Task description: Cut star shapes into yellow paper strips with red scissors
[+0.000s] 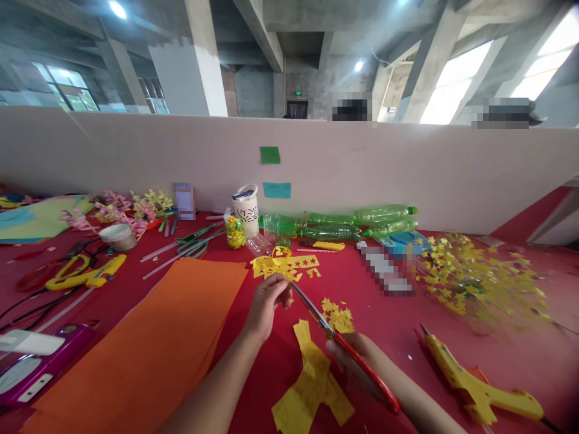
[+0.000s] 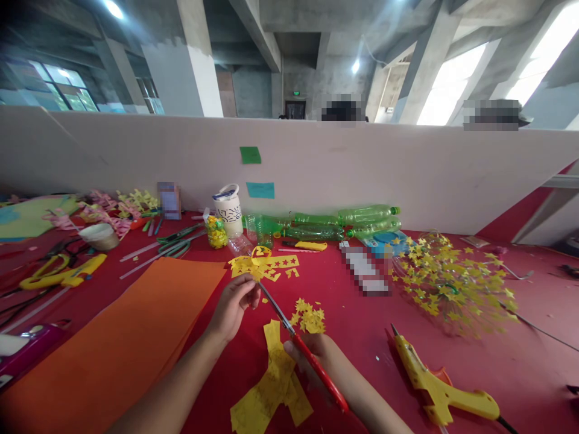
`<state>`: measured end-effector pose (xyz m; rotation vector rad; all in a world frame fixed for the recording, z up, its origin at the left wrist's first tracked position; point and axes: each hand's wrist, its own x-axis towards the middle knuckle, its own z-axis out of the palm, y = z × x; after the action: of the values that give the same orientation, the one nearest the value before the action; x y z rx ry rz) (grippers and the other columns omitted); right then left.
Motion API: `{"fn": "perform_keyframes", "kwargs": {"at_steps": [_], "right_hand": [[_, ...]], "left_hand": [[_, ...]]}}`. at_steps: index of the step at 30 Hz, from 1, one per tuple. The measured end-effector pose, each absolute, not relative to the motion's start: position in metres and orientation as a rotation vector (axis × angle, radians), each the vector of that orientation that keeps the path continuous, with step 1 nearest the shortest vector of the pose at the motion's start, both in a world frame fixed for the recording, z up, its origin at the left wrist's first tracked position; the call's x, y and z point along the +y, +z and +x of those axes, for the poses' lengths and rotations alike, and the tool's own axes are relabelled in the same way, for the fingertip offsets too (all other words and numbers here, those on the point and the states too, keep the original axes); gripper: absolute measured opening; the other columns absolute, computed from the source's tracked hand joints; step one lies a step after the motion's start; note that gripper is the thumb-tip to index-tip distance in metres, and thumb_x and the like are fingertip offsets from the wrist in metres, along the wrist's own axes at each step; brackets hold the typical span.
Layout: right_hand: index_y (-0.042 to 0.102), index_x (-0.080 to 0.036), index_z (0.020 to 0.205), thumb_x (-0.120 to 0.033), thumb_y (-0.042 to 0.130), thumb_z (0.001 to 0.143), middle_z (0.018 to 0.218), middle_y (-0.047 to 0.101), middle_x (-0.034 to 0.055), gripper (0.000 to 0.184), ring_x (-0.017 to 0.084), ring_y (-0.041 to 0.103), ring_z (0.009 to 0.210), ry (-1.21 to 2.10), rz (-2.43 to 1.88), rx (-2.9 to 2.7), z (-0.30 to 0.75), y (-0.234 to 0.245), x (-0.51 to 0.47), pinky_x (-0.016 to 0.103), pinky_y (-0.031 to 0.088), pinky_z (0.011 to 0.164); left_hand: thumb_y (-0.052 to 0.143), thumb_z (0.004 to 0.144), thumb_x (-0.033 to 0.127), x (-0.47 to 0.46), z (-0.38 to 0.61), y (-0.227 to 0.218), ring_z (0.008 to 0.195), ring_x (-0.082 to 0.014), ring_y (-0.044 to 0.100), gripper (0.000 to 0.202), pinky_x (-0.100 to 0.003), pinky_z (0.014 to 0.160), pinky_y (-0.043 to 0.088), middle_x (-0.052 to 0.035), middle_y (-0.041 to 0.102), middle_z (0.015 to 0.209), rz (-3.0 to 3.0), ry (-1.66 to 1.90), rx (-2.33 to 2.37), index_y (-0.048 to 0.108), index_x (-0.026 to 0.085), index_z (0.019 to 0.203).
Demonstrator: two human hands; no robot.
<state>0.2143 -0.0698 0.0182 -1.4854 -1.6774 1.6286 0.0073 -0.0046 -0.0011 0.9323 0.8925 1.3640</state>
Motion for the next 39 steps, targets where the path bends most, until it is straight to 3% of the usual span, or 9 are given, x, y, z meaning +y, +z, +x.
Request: {"fn": "perform_keyframes", "kwargs": {"at_steps": [6, 14, 29, 39], "right_hand": [[0.047, -0.016, 0.062, -0.062, 0.055, 0.08, 0.057, 0.048, -0.0018, 0.051, 0.01, 0.049, 0.049, 1.595, -1.473, -1.729, 0.2157, 0.0209, -0.0716, 0.018, 0.033, 0.044], [0.045, -0.016, 0.063, -0.068, 0.049, 0.081, 0.055, 0.049, -0.0023, 0.055, 0.007, 0.044, 0.044, 1.6, -1.479, -1.754, 0.2165, 0.0167, -0.0707, 0.017, 0.031, 0.042], [0.043, -0.017, 0.061, -0.051, 0.057, 0.083, 0.05, 0.043, -0.0036, 0.043, 0.008, 0.045, 0.042, 1.641, -1.524, -1.675, 0.214, 0.0206, -0.0699, 0.017, 0.031, 0.04], [0.043, -0.017, 0.06, -0.051, 0.057, 0.083, 0.05, 0.044, -0.0034, 0.043, 0.009, 0.046, 0.043, 1.62, -1.518, -1.71, 0.2158, 0.0162, -0.0685, 0.017, 0.033, 0.041]], "left_hand": [[0.062, 0.076, 0.03, -0.005, 0.0073, -0.0003, 0.05, -0.009, 0.049, 0.019, -0.022, 0.05, 0.038, 0.0019, 0.055, 0.056, 1.012, 1.354, 0.952, 0.055, 0.017, 0.064], [0.062, 0.076, 0.031, -0.0048, 0.0067, -0.0023, 0.05, -0.0093, 0.049, 0.019, -0.022, 0.05, 0.038, 0.0017, 0.055, 0.056, 1.032, 1.348, 0.976, 0.056, 0.017, 0.065], [0.06, 0.079, 0.028, -0.0032, 0.0046, -0.0053, 0.05, -0.0086, 0.048, 0.019, -0.022, 0.05, 0.037, 0.0018, 0.054, 0.056, 1.075, 1.337, 0.944, 0.056, 0.016, 0.065], [0.059, 0.08, 0.027, -0.0025, 0.0044, -0.0058, 0.049, -0.0081, 0.048, 0.02, -0.022, 0.05, 0.037, 0.0023, 0.054, 0.056, 1.074, 1.328, 0.944, 0.055, 0.016, 0.064]]}}
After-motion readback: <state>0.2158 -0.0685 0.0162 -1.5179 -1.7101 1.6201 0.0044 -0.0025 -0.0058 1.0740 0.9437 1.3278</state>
